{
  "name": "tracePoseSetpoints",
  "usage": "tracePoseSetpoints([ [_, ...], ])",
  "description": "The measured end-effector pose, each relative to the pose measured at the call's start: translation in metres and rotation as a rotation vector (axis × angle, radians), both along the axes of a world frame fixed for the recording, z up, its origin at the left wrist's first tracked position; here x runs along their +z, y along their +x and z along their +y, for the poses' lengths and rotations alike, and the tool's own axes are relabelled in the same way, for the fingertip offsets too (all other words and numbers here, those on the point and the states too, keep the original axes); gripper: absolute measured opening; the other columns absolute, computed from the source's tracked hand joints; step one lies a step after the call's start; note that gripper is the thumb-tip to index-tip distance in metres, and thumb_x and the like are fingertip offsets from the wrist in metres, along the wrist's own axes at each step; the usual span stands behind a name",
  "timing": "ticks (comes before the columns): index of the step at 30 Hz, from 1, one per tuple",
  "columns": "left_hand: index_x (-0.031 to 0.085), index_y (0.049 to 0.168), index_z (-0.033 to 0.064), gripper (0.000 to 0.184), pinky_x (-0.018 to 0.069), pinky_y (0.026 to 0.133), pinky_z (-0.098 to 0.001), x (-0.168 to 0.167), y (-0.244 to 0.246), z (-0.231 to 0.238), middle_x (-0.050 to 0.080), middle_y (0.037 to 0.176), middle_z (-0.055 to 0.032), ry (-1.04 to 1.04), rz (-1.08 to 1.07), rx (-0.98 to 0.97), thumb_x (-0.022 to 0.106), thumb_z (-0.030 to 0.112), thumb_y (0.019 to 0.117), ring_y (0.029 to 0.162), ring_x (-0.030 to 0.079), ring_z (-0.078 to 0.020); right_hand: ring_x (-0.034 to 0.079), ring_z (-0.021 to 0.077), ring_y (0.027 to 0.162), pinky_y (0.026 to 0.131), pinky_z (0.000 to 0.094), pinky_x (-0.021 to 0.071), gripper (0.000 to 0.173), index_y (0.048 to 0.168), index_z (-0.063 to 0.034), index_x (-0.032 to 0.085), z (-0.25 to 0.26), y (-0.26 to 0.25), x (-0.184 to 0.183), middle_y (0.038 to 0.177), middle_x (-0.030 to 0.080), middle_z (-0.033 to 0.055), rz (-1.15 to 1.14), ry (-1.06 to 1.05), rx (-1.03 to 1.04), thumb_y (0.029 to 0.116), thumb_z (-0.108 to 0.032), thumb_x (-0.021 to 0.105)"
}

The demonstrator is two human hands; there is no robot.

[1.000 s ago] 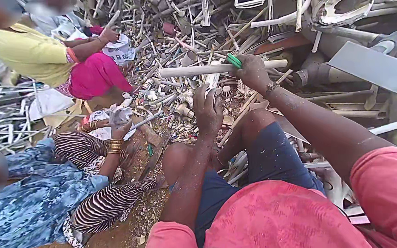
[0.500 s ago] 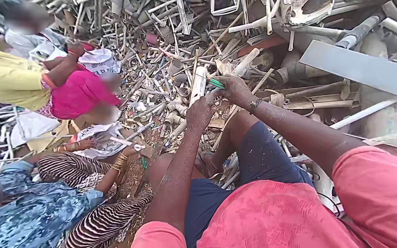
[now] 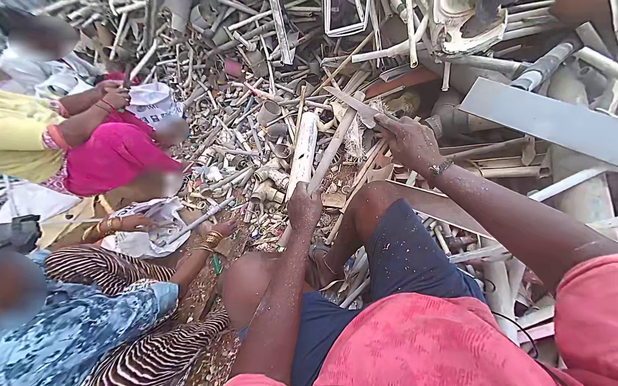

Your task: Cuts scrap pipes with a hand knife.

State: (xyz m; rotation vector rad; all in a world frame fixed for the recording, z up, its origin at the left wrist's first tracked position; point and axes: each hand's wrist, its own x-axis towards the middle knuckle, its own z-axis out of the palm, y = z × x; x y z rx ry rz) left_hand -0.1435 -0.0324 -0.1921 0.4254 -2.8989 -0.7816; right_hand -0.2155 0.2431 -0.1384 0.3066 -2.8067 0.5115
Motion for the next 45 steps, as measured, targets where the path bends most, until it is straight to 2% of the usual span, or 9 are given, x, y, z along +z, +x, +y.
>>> tracePoseSetpoints([
  [4, 0.060, 0.122, -0.0016, 0.046, 0.0524, 0.092, -0.0572, 0.003, 0.000, 0.005, 0.069, 0.105, -0.0229, 0.065, 0.075, 0.053, 0.067, 0.037, 0.0993, 0.101, 0.068, -0.0381, 0.068, 0.0375, 0.080, 0.067, 0.0536, 0.0549, 0.045, 0.150, -0.0340, 0.053, -0.008, 0.021, -0.009, 0.099, 0.066, 0.0196, 0.066, 0.066, 0.258, 0.1064, -0.027, 0.049],
  [9, 0.061, 0.119, -0.0012, 0.046, 0.0509, 0.093, -0.0600, -0.003, 0.002, 0.002, 0.068, 0.103, -0.0236, 0.090, 0.031, -0.007, 0.060, 0.041, 0.1028, 0.101, 0.067, -0.0395, 0.068, 0.0421, 0.098, 0.081, 0.0630, 0.0519, 0.045, 0.154, -0.0355, 0.049, -0.002, 0.000, 0.005, 0.112, 0.069, 0.0210, -0.030, -0.172, -0.056, 0.1086, -0.033, 0.046],
  [12, 0.064, 0.106, 0.0033, 0.042, 0.0537, 0.071, -0.0500, -0.013, -0.003, -0.005, 0.064, 0.076, -0.0118, 0.280, 0.055, -0.092, 0.046, 0.042, 0.1089, 0.070, 0.064, -0.0275, 0.068, 0.0374, 0.081, 0.069, 0.0558, 0.0541, 0.044, 0.151, -0.0358, 0.053, -0.021, 0.029, -0.007, 0.098, 0.067, 0.0177, 0.005, -0.027, 0.221, 0.1078, -0.028, 0.048],
  [16, 0.052, 0.132, 0.0085, 0.035, 0.0484, 0.047, -0.0313, -0.015, -0.002, -0.010, 0.055, 0.067, -0.0053, 0.730, 0.040, -0.195, 0.052, 0.034, 0.1081, 0.047, 0.051, -0.0147, 0.066, 0.0344, 0.073, 0.060, 0.0516, 0.0523, 0.042, 0.147, -0.0352, 0.058, -0.024, 0.033, -0.019, 0.090, 0.065, 0.0155, 0.090, 0.033, 0.348, 0.1059, -0.027, 0.052],
  [21, 0.057, 0.103, 0.0029, 0.025, 0.0452, 0.040, -0.0241, -0.007, 0.006, -0.005, 0.050, 0.060, -0.0033, 1.144, -0.020, -0.245, 0.043, 0.023, 0.1108, 0.043, 0.048, -0.0106, 0.068, 0.0393, 0.084, 0.070, 0.0568, 0.0541, 0.044, 0.152, -0.0355, 0.052, -0.015, 0.014, 0.008, 0.101, 0.067, 0.0200, 0.047, 0.014, 0.241, 0.1083, -0.028, 0.047],
  [32, 0.058, 0.090, 0.0028, 0.062, 0.0474, 0.035, -0.0279, -0.004, 0.014, -0.009, 0.051, 0.050, -0.0027, 1.624, -0.221, -0.460, 0.010, 0.036, 0.1096, 0.036, 0.051, -0.0135, 0.068, 0.0365, 0.076, 0.063, 0.0556, 0.0531, 0.041, 0.146, -0.0332, 0.059, -0.011, 0.008, 0.016, 0.093, 0.068, 0.0158, 0.208, 0.003, 0.366, 0.1065, -0.031, 0.048],
  [37, 0.057, 0.086, 0.0082, 0.063, 0.0458, 0.035, -0.0269, -0.006, 0.018, -0.008, 0.049, 0.051, -0.0005, 1.753, -0.361, -0.597, 0.012, 0.047, 0.1074, 0.036, 0.051, -0.0125, 0.070, 0.0259, 0.100, 0.089, 0.0507, 0.0539, 0.050, 0.150, -0.0186, 0.055, -0.002, -0.016, 0.035, 0.119, 0.073, 0.0113, -0.045, -0.558, 0.097, 0.1049, -0.039, 0.055],
  [40, 0.056, 0.089, 0.0082, 0.060, 0.0441, 0.034, -0.0239, 0.004, 0.020, 0.002, 0.052, 0.056, -0.0009, 1.688, -0.371, -0.639, 0.011, 0.043, 0.1086, 0.037, 0.049, -0.0102, 0.047, 0.0055, 0.049, 0.042, 0.0209, 0.0384, 0.046, 0.141, -0.0126, 0.055, -0.019, 0.004, 0.042, 0.098, 0.072, 0.0038, -0.270, -1.245, 0.202, 0.0999, -0.029, 0.067],
  [45, 0.060, 0.089, 0.0079, 0.050, 0.0432, 0.036, -0.0212, 0.025, 0.026, 0.013, 0.056, 0.059, -0.0006, 1.490, -0.378, -0.701, 0.023, 0.034, 0.1098, 0.040, 0.049, -0.0072, 0.048, -0.0006, 0.053, 0.045, 0.0138, 0.0402, 0.034, 0.125, -0.0194, 0.052, -0.015, 0.027, 0.064, 0.100, 0.068, -0.0025, -0.183, -1.612, 0.363, 0.0966, -0.011, 0.069],
])
